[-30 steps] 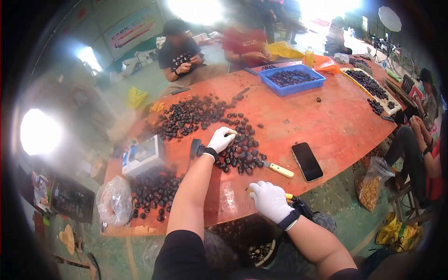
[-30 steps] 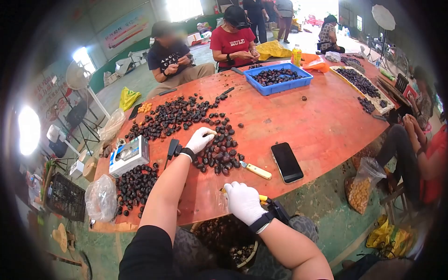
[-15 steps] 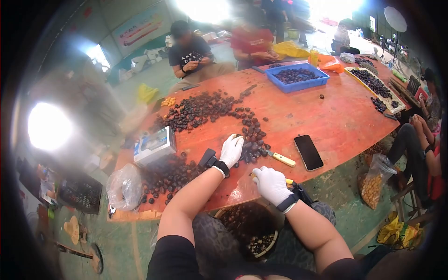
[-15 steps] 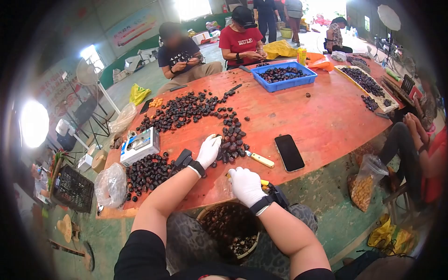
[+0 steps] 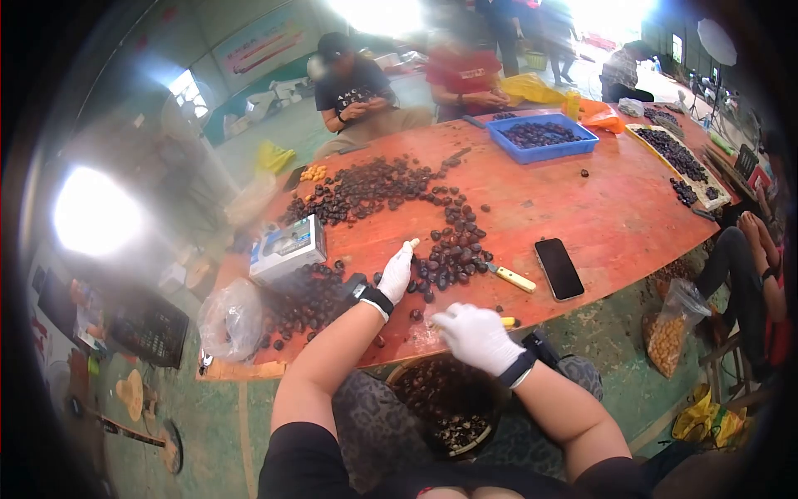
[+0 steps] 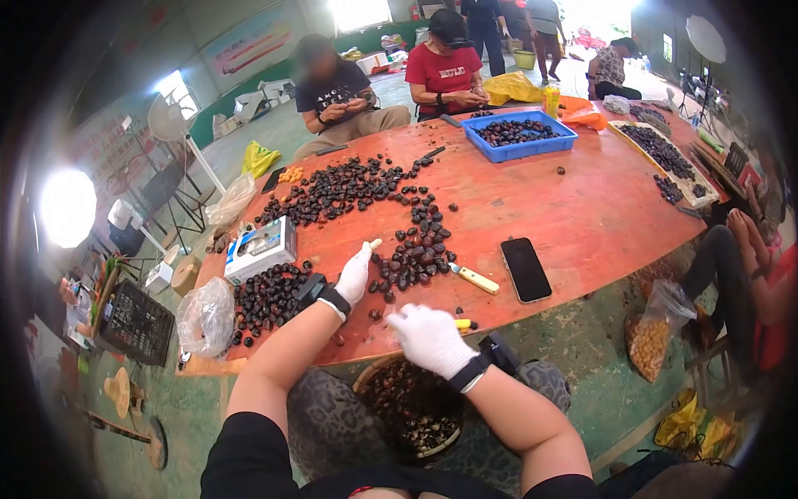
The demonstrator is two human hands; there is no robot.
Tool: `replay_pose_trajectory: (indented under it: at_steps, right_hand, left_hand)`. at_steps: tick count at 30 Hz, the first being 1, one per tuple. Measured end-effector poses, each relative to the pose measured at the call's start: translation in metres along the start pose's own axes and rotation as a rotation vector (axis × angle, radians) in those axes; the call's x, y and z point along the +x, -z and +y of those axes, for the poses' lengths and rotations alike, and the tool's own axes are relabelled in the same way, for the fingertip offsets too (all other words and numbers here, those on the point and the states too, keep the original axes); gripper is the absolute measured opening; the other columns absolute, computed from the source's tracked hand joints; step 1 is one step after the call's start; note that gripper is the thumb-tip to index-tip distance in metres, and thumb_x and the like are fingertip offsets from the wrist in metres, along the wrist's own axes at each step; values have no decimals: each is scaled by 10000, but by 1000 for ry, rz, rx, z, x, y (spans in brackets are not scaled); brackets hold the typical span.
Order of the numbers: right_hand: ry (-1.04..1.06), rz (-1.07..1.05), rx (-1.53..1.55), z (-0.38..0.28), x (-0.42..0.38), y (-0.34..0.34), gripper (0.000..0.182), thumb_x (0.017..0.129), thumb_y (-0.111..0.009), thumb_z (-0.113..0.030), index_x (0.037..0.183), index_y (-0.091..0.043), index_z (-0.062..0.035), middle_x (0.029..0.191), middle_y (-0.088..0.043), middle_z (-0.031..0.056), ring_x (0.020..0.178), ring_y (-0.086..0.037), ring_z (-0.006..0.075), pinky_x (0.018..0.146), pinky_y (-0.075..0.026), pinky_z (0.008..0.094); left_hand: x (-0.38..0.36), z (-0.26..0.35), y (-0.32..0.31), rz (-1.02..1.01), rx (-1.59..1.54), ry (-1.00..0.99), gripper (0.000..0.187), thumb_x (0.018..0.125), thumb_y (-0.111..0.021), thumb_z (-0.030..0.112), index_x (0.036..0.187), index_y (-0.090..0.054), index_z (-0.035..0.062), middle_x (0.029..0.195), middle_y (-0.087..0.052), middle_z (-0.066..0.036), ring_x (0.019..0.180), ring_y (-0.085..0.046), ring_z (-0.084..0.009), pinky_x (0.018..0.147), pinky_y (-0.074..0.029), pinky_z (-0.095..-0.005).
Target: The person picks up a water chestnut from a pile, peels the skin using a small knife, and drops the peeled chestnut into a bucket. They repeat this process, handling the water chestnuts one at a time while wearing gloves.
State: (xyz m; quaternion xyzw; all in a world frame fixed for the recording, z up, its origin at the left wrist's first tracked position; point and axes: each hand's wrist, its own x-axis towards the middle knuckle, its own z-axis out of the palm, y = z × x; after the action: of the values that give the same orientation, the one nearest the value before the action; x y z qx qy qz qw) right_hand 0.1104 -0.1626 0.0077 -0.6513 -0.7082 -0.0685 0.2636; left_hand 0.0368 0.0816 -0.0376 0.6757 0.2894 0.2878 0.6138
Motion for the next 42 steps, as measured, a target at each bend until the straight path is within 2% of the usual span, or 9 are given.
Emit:
replay_pose_trajectory:
  at_steps: [4, 7, 13, 18, 26, 28, 31, 38, 42]
  right_hand:
    - [104, -92, 9, -14, 4, -23, 320, 861, -559, -159, 1180, -584, -151, 978, -566, 79, 861, -629, 256, 645, -527, 381]
    - [29, -83, -82, -5, 10, -29, 338, 862, -551, -146, 1200, -574, -142, 982, -557, 82, 861, -621, 258, 644, -525, 382]
    - [-148, -10, -134, 25, 7, -23, 326, 867, -558, -160, 1192, -589, -144, 951, -555, 81, 833, -612, 248, 618, -527, 373]
    - [-206, -44, -147, 24, 0, -16, 326, 880, -555, -169, 1202, -590, -134, 925, -563, 79, 824, -616, 245, 617, -528, 376]
    - [-219, -138, -134, 26, 0, -13, 268, 900, -583, -223, 1145, -572, -114, 906, -592, 82, 825, -635, 243, 599, -533, 370]
    - [-230, -145, -140, 27, 1, -12, 268, 899, -592, -244, 1132, -569, -112, 902, -595, 85, 823, -637, 251, 608, -533, 370]
    - [-250, -163, -130, 30, 0, -14, 296, 898, -588, -240, 1167, -571, -118, 902, -598, 88, 827, -635, 260, 632, -534, 379]
    - [-279, -108, -90, 36, -5, -11, 159, 880, -603, -236, 973, -551, -118, 852, -601, 84, 832, -635, 266, 624, -540, 399]
    - [-255, -38, -100, 40, -5, -12, 160, 852, -629, -215, 933, -553, -100, 855, -609, 95, 829, -633, 276, 637, -539, 400]
  left_hand:
    - [-8, 0, -16, -25, -239, -14, 611, 1061, -296, 447, 1468, -376, 0, 1569, -293, -146, 1487, -157, -256, 1204, -93, -398]
    - [-13, 1, -28, 40, -470, 37, 505, 1061, -351, 371, 1480, -394, 93, 1425, -473, -96, 1266, -469, -199, 1060, -389, -333]
    - [0, 0, -42, 216, -445, 24, 461, 1041, -402, 294, 1446, -409, 73, 1401, -480, -107, 1248, -487, -206, 1047, -404, -339]
    - [64, -7, -43, 280, 747, -556, 441, 905, -572, 160, 1343, -538, 112, 1261, -585, -150, 1226, -493, -297, 1046, -389, -415]
    - [157, -2, -93, 133, 1229, -668, 362, 899, -571, 143, 1241, -658, 224, 1188, -669, -20, 1075, -537, -249, 888, -390, -425]
    - [163, -2, -101, 73, 1183, -390, 270, 882, -586, 148, 1095, -733, 225, 1045, -709, -26, 1006, -558, -238, 853, -367, -427]
    - [152, 10, -99, 114, 1087, -604, 206, 856, -588, 127, 947, -750, 214, 914, -715, -23, 917, -589, -241, 828, -345, -430]
    - [96, 81, -33, -65, 115, -351, 345, 839, -605, -7, 1179, -659, 11, 1144, -695, -107, 1052, -648, -186, 909, -505, -310]
    - [20, 118, 15, -37, 327, -331, 390, 826, -645, 14, 1215, -635, -19, 1153, -684, -94, 1017, -642, -155, 885, -513, -286]
